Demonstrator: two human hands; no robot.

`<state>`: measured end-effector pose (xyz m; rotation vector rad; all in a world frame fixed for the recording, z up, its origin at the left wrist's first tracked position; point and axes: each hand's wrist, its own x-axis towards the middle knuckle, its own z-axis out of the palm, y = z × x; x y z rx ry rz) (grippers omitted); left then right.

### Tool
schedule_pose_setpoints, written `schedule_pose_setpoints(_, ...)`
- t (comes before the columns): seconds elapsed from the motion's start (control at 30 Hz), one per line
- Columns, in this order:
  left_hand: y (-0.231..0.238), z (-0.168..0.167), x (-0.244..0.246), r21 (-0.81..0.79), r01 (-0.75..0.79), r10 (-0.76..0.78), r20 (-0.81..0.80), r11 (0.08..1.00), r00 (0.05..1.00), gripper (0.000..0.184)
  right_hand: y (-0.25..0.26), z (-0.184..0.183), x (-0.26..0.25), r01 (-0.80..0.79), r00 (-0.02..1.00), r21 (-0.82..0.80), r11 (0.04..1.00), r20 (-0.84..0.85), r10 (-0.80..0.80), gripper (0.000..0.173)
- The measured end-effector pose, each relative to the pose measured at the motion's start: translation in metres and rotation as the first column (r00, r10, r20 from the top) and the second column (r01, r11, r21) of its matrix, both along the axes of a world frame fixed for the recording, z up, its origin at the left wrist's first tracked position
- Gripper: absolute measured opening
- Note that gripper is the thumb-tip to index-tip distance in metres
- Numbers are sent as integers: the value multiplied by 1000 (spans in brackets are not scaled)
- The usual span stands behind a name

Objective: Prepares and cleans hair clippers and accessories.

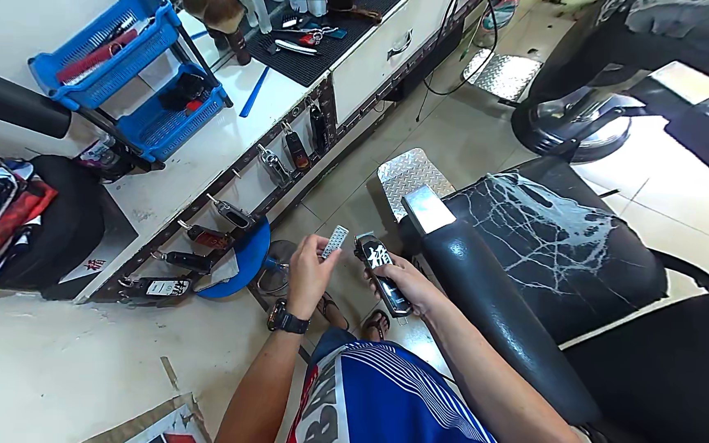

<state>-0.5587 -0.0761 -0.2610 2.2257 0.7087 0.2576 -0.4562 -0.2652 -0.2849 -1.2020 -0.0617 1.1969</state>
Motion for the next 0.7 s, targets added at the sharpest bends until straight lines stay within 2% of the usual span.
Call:
schedule_pose_setpoints(0.17,3,-1,-9,-152,103,-97,50,983,994,26,-2,6,1,44,998,30,999,-46,-43,31)
schedule_pose_setpoints(0.3,1,1,-8,-157,-21,40,119,987,992,28,-3,-1,-1,55,995,173,983,-93,-40,32)
schedule_pose_setpoints(0.43,1,8,-19,-261,90,-42,185,961,982,26,-5,-7,1,49,998,218,975,-57,-38,38)
schedule_pose_setpoints(0.5,-1,10,-17,-232,115,-77,166,966,983,24,-5,-6,2,29,999,208,978,-25,-24,37)
schedule_pose_setpoints(0.63,-7,18,-5,32,23,-29,213,999,977,25,0,-5,-1,30,1000,202,979,-15,-27,36)
schedule_pose_setpoints(0.7,-6,24,-5,53,43,-54,226,998,973,26,2,-3,1,58,998,207,977,-11,-57,34)
